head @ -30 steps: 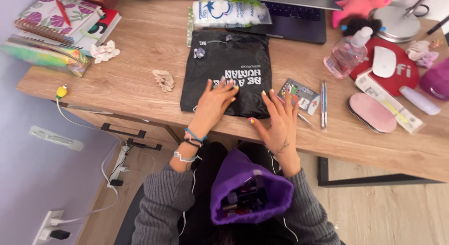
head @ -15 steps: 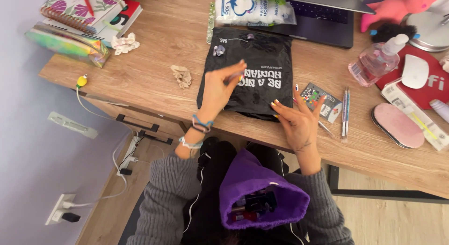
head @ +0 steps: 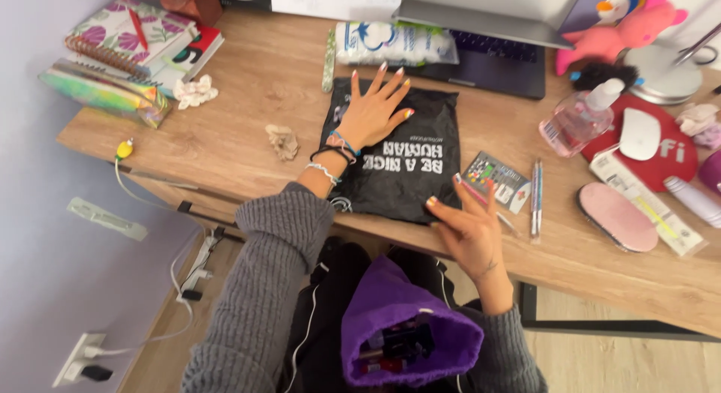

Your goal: The person clears small items from a cluttered desk, including nail polish bottles, a pen, and a hair tie, placing them into a purple pouch. They also handle a black mailing bag and a package of pens, moving them around the desk surface.

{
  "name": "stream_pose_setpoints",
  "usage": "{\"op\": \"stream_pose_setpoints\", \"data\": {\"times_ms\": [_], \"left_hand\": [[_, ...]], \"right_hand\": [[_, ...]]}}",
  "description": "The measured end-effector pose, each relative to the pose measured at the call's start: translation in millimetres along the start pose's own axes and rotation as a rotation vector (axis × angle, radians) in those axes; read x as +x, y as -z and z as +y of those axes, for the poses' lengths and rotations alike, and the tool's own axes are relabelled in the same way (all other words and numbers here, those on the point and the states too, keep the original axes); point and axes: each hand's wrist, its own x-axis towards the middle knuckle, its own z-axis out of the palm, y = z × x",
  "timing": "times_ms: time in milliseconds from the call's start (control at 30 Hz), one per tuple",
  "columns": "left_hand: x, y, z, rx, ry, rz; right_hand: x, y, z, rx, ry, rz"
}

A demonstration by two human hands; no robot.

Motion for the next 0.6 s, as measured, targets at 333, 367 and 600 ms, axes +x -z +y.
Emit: {"op": "stream_pose_setpoints", "data": {"times_ms": [333,367,600], "left_hand": [[-28,-28,-21,0.031,0.070,0.095],[-37,-25,-21,0.059,0.029,0.156],[-111,25,-24,0.184,0.108,0.274]], "right_hand": [[34,10,-20,0.266,0.003,0.044],[35,10,-19,0.278,-0.009,0.034],[33,9,-14,0.314,-0.050,0.035]]}}
